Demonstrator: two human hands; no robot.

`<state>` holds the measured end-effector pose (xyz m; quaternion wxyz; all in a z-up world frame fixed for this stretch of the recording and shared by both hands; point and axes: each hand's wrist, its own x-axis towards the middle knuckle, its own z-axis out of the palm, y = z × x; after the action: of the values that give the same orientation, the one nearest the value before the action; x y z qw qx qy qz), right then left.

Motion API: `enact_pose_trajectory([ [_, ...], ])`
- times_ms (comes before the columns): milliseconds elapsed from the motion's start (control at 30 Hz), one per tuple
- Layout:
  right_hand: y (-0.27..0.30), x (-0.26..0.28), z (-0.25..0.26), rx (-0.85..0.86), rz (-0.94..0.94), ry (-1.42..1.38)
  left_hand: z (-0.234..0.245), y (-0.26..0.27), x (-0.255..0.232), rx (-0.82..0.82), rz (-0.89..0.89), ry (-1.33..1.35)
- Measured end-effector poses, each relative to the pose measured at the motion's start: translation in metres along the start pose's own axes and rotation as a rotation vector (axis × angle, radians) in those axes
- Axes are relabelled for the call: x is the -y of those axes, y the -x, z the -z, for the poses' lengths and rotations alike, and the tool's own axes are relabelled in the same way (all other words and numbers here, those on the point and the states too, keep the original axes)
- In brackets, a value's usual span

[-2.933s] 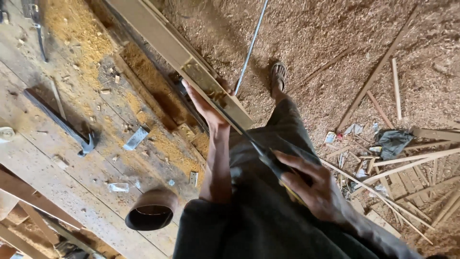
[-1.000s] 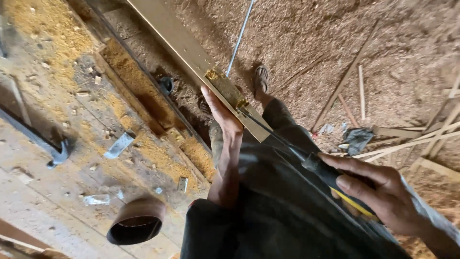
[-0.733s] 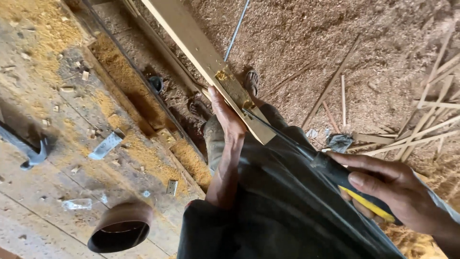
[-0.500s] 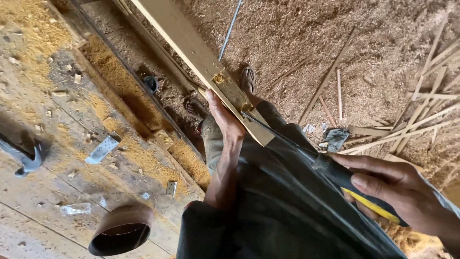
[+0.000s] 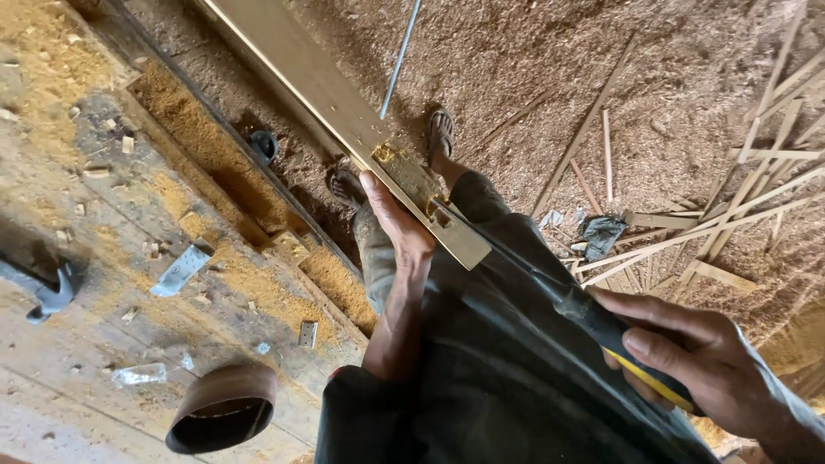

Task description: The person uses a chisel to carve a rectangular recess into a long wooden plank. They repeatedly reposition the plank and continue chiseling along its length to deepen and extend the cut.

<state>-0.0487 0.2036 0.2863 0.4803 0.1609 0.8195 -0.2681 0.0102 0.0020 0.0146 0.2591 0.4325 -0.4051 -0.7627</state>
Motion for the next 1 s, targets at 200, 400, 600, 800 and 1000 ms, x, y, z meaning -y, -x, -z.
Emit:
enact_pose_trajectory([
  [200,-0.009,-0.012,-0.015,0.125,0.311,0.132,0.012,-0.007,0.024,0.132,0.182,0.521],
  [400,-0.023,-0.030,-0.034,0.191,0.412,0.094,0.033,-0.011,0.029,0.127,0.281,0.808],
  [600,-0.062,-0.066,-0.077,0.140,0.888,0.115,0.040,-0.012,0.027,0.324,-0.737,-0.065],
  [800,-0.061,-0.049,-0.068,0.323,0.779,-0.099,0.045,-0.023,0.028,0.451,0.093,0.821],
  [1000,-0.072,0.000,-0.081,0.295,0.956,-0.285,0.010,-0.025,0.000,0.294,-0.264,0.291],
])
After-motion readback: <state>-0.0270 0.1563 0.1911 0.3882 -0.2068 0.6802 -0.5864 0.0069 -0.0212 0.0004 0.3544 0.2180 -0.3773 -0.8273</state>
